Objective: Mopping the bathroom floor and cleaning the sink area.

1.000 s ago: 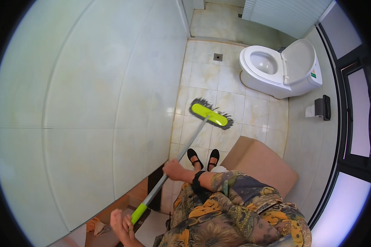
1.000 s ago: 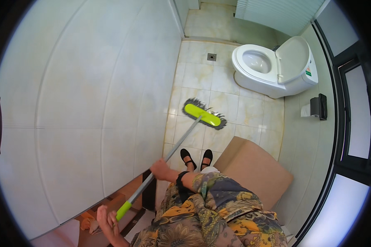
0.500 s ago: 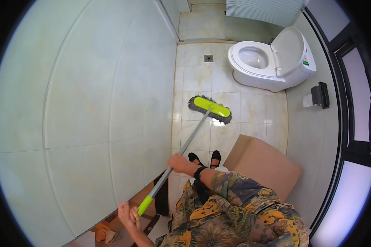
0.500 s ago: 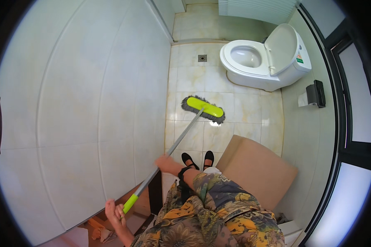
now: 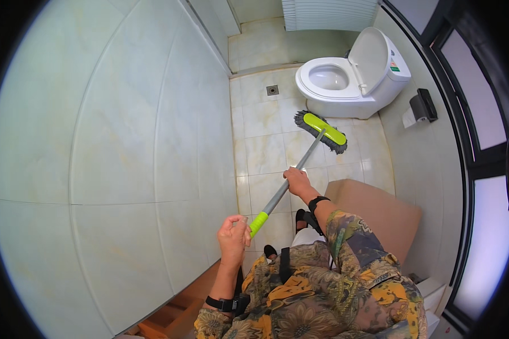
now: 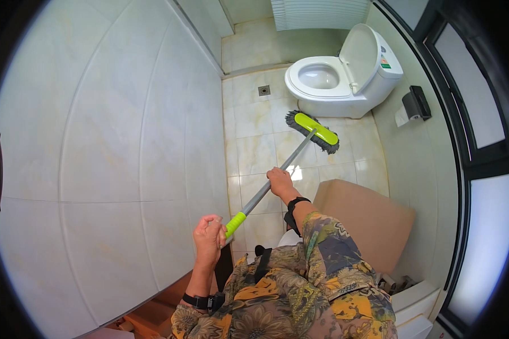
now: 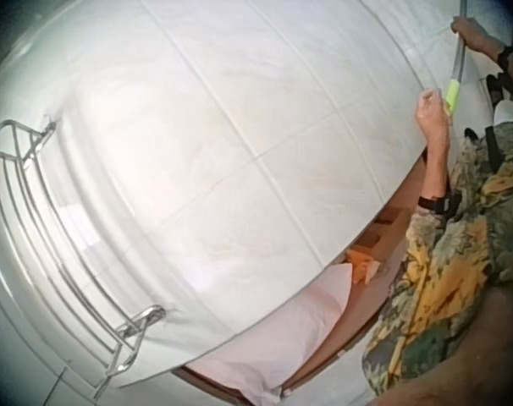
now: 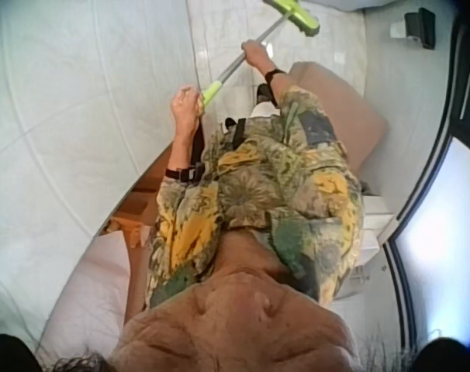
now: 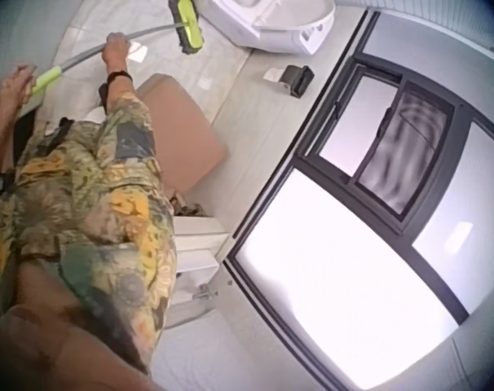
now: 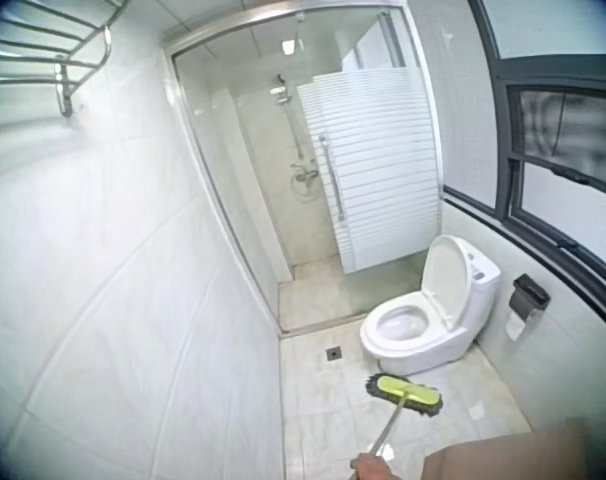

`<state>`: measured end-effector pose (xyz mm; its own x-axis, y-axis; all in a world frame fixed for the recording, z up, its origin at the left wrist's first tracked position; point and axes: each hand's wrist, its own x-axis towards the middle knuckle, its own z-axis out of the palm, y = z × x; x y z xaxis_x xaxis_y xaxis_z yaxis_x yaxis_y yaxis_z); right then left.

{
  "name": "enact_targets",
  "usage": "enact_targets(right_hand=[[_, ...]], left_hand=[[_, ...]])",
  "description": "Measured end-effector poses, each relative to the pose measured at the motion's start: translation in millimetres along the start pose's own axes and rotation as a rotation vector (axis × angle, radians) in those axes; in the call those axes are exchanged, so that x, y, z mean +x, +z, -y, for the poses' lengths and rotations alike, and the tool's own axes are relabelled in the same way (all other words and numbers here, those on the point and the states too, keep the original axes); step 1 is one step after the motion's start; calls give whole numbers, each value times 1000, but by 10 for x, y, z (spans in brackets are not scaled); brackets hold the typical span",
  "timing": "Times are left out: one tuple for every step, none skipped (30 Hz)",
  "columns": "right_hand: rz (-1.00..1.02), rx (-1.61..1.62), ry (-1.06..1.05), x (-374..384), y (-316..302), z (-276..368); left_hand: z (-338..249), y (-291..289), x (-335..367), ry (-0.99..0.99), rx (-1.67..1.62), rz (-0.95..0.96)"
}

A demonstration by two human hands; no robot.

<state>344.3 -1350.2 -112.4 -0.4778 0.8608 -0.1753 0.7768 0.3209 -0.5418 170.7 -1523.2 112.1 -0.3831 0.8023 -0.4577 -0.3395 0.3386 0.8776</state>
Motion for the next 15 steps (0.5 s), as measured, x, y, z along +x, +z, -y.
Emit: enact_targets(right_hand=[[-9, 2, 1, -97, 46, 60], [-18, -2, 14, -179, 127, 113], [-47, -21, 19, -253, 233, 202], [-74, -40, 23, -334, 352, 309], [-78, -44, 35, -433, 470, 433], [-49, -81, 0, -533, 592, 593], [-19, -117, -36, -638, 726, 768], [-19, -137, -50, -752, 880, 957], [-19, -157, -65, -873, 1025, 1165], [21, -154, -71, -1009, 1170, 1370], [61, -149, -87, -1134, 1279, 1617], [70, -106, -106, -1256, 1377, 1840], [79, -62, -123, -1368, 1452, 2045], [74, -66, -117, -1469, 1515, 2231], [87, -28, -151, -1567, 1567, 2417]], left_hand=[[14, -98, -64, -1, 1, 8], [24, -188, -119, -5, 13, -1], [29, -293, -185, -8, 25, -12], [4, -432, -278, -9, 25, 0], [-33, -593, -389, -43, 20, -40], [-78, -764, -508, -77, 15, -77], [-118, -955, -634, -83, 15, -63], [-165, -1167, -779, -92, 45, -114], [-207, -1373, -929, -100, 74, -165], [-244, -1572, -1094, -83, 71, -183], [-293, -1768, -1279, -61, 66, -209], [-348, -1936, -1457, -40, 55, -226], [-404, -2080, -1623, -20, 45, -243], [-449, -2208, -1781, -20, 44, -234], [-490, -2334, -1928, 44, 65, -230]])
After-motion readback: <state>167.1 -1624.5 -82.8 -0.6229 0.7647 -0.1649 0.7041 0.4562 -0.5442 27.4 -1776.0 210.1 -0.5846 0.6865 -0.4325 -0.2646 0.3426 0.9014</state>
